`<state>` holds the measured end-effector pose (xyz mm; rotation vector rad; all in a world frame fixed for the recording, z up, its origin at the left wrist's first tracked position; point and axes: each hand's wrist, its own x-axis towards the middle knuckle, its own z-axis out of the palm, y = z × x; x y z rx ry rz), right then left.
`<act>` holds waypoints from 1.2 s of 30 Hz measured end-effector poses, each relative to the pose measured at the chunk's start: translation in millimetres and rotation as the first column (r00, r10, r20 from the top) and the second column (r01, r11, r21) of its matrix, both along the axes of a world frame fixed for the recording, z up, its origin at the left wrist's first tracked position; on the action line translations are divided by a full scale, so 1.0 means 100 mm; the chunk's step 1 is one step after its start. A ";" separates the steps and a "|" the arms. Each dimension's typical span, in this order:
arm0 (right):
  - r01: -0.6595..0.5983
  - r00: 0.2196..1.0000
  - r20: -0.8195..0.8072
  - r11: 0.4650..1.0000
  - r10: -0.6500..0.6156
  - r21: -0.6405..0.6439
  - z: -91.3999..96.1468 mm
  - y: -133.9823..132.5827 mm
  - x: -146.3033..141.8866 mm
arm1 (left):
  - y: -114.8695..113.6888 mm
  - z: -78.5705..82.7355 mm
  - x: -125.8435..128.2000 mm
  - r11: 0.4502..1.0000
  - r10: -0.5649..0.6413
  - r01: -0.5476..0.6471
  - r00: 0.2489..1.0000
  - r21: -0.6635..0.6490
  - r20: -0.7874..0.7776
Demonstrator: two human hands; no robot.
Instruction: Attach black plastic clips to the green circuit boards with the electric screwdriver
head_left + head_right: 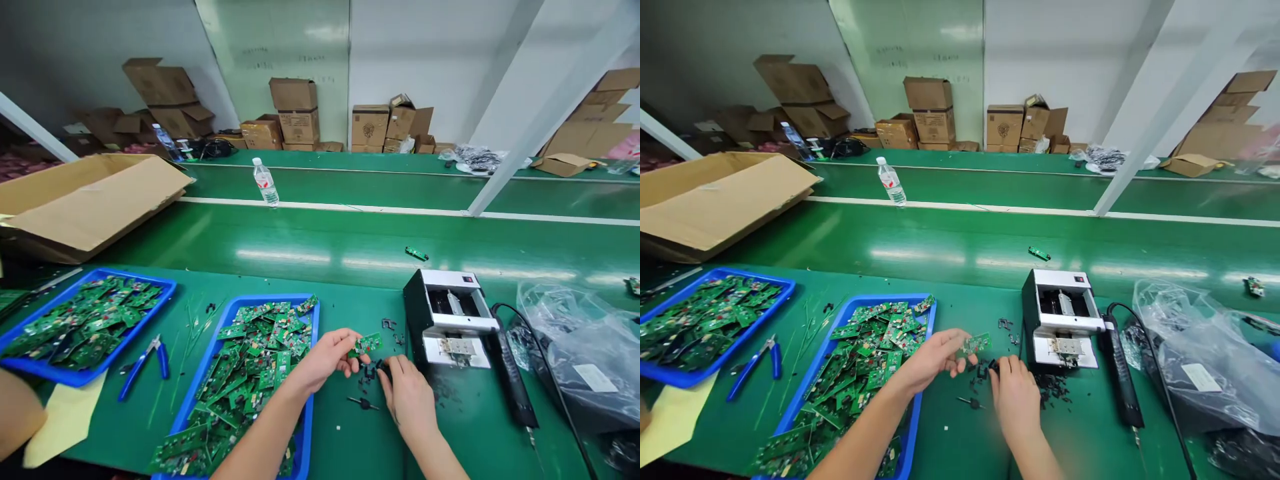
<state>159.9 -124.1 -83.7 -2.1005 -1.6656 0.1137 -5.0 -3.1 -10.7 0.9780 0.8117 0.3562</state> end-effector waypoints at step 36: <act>-0.126 0.400 -0.913 0.983 -0.075 -0.137 0.44 -0.63 0.83 | -0.47 -0.05 0.65 0.784 -0.434 0.448 0.890 0.430 -0.137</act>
